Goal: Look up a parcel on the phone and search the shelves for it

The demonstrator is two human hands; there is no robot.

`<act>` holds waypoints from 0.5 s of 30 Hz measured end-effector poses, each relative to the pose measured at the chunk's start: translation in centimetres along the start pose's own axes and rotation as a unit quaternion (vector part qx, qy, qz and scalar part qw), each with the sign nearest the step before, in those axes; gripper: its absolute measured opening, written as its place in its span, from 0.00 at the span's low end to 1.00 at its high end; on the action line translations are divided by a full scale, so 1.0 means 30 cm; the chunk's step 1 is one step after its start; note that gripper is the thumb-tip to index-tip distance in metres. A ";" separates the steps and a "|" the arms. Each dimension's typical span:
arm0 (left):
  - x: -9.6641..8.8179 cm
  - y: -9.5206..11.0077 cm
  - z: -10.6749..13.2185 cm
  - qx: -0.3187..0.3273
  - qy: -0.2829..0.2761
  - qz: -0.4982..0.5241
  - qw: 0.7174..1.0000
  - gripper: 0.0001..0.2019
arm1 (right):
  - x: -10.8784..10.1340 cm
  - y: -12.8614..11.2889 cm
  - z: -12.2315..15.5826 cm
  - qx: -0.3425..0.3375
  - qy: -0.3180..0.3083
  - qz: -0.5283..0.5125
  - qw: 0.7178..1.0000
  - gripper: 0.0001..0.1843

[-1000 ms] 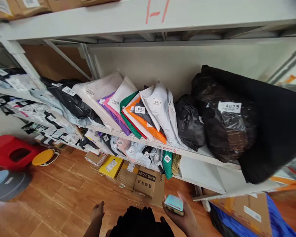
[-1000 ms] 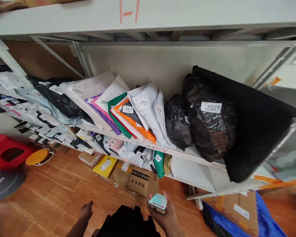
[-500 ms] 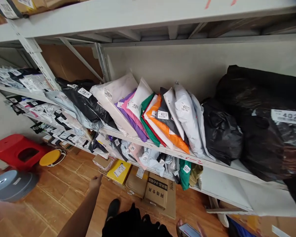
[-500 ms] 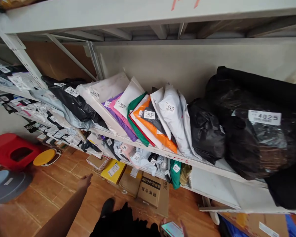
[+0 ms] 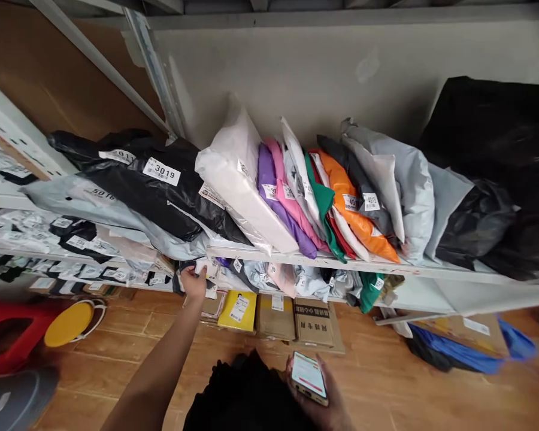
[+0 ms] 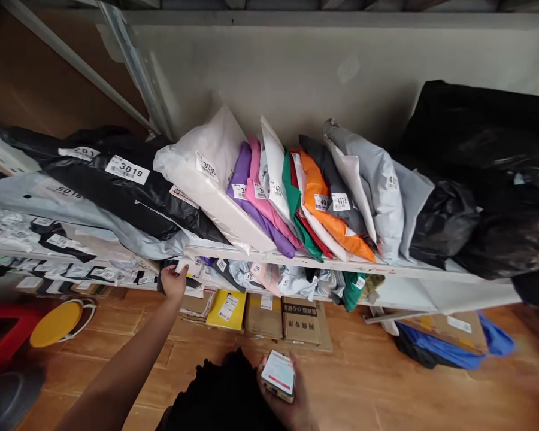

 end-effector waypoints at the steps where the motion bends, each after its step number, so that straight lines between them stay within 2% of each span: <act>1: 0.009 0.006 0.002 0.006 -0.004 0.000 1.000 0.15 | -0.015 0.003 0.007 -0.006 0.023 -0.028 0.999 0.11; 5: -0.002 0.055 0.062 0.060 -0.005 -0.020 0.998 0.09 | -0.056 -0.035 0.029 -0.052 0.063 -0.066 0.994 0.12; 7: 0.022 0.108 0.119 0.120 -0.055 -0.033 0.991 0.04 | -0.065 -0.042 0.027 -0.066 0.067 -0.068 0.993 0.11; 9: 0.098 0.157 0.183 0.179 -0.151 -0.046 0.971 0.01 | -0.064 -0.028 0.015 -0.067 0.066 -0.065 0.993 0.10; 11: 0.195 0.169 0.222 0.199 -0.235 -0.070 0.949 0.08 | -0.046 0.007 -0.003 -0.049 0.055 -0.062 0.995 0.08; 13: 0.282 0.133 0.203 0.163 -0.273 -0.109 0.942 0.14 | -0.014 0.049 -0.018 -0.026 0.034 -0.049 0.998 0.07; 15: 0.342 0.070 0.147 0.100 -0.280 -0.151 0.943 0.13 | 0.011 0.078 -0.020 -0.020 0.024 -0.033 0.999 0.08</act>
Point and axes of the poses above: each hand's wrist, its own z-axis away from the middle knuckle, its own x-axis out of the palm, y = z × x, the point moved 10 cm from there along -z, towards the middle knuckle, and after that the axes turned 1 degree about -y, right-handed, at the moved point
